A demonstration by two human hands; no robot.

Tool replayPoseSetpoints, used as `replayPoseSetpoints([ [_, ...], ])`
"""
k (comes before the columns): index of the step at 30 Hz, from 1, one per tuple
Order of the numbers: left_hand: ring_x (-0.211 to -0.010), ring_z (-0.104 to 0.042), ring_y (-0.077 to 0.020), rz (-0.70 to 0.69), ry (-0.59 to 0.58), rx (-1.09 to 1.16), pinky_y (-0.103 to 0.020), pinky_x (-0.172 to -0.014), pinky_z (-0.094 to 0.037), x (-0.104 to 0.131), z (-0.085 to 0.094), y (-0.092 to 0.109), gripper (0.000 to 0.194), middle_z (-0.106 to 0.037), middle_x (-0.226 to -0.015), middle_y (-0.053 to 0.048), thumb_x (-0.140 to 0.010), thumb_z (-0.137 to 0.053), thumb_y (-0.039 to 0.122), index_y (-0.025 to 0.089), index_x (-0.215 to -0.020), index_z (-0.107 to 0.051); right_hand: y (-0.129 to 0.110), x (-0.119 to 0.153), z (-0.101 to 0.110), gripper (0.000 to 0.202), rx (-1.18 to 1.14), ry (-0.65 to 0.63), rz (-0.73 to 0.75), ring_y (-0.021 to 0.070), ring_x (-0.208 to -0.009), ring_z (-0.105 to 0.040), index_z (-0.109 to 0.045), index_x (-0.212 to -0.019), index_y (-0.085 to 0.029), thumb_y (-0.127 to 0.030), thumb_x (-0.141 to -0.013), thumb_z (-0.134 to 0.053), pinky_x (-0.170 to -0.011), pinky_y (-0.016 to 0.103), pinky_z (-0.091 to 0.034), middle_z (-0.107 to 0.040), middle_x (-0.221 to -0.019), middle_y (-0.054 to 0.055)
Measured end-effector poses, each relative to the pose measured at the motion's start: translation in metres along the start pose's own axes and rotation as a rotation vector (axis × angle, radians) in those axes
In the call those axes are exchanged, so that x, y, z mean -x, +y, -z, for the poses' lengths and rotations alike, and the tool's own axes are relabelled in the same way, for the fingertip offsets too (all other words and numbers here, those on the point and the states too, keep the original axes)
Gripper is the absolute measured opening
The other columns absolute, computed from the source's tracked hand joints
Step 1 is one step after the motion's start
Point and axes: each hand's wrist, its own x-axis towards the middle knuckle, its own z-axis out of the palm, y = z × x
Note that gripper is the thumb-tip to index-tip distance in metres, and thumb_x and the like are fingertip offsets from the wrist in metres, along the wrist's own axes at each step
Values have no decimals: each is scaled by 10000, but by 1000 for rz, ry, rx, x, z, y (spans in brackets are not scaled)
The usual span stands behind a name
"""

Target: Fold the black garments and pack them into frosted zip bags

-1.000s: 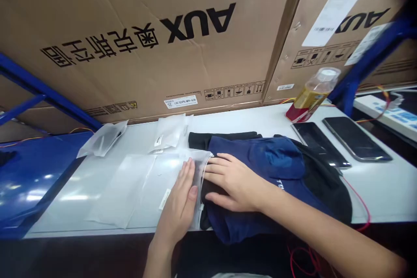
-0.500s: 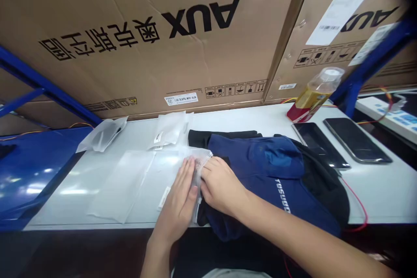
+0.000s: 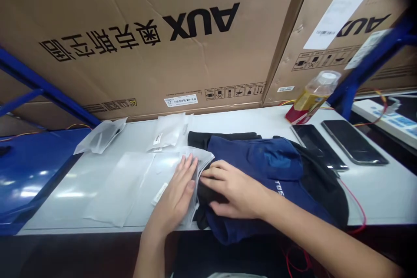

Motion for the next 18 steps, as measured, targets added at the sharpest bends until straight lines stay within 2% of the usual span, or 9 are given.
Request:
replayPoseSetpoints([
  [2,-1641,-145,-255,-27,-24,8,-535,-1333,-229,2,2,-1,558,-208,-1762,24,-1136,-275,386,338,-1691,-233,-5,-7,-5,429,-55,-9,39,275,-1291,-570,-678,-1305,-115,-254,-900,-681,-1180,399,-460,-699,-1318,137],
  [7,-1644,-124,-272,-34,-20,-25,-569,-1326,-237,7,1,0,580,-181,-1769,0,-1133,-295,402,321,-1699,-196,-17,-17,-15,547,6,44,-227,310,-1409,-529,-588,-1423,-96,-238,-896,-624,-1262,488,-359,-637,-1446,184],
  [9,-1644,-127,-278,-34,-9,-45,-573,-1321,-247,7,0,1,586,-184,-1769,-13,-1131,-301,407,311,-1700,-196,-19,-14,-14,583,34,30,-256,310,-1441,-514,-548,-1476,-89,-247,-920,-622,-1260,481,-363,-613,-1490,188],
  [11,-1640,-150,-280,-27,4,-63,-567,-1314,-267,6,0,2,585,-203,-1764,-23,-1130,-301,409,301,-1698,-212,-17,-6,-9,579,76,13,-194,312,-1450,-516,-546,-1489,-85,-307,-962,-639,-1250,473,-379,-609,-1508,183],
  [14,-1632,-185,-272,-21,15,-99,-544,-1308,-293,4,4,2,569,-238,-1754,-24,-1131,-294,404,294,-1688,-258,-7,10,1,543,203,4,-45,337,-1483,-483,-568,-1484,-114,-397,-1024,-623,-1207,525,-412,-600,-1529,169],
  [16,-1628,-198,-281,-32,8,-124,-546,-1306,-296,1,6,3,578,-239,-1753,-30,-1125,-330,429,290,-1683,-278,3,17,4,469,262,-13,27,324,-1470,-500,-572,-1488,-148,-344,-1062,-572,-1143,515,-464,-624,-1510,147],
  [18,-1626,-200,-315,-54,4,-153,-570,-1301,-296,0,5,6,667,-236,-1754,-51,-1087,-447,509,286,-1688,-265,12,15,4,423,270,-40,87,290,-1434,-539,-567,-1495,-168,-257,-1084,-522,-1089,467,-502,-662,-1467,124],
])
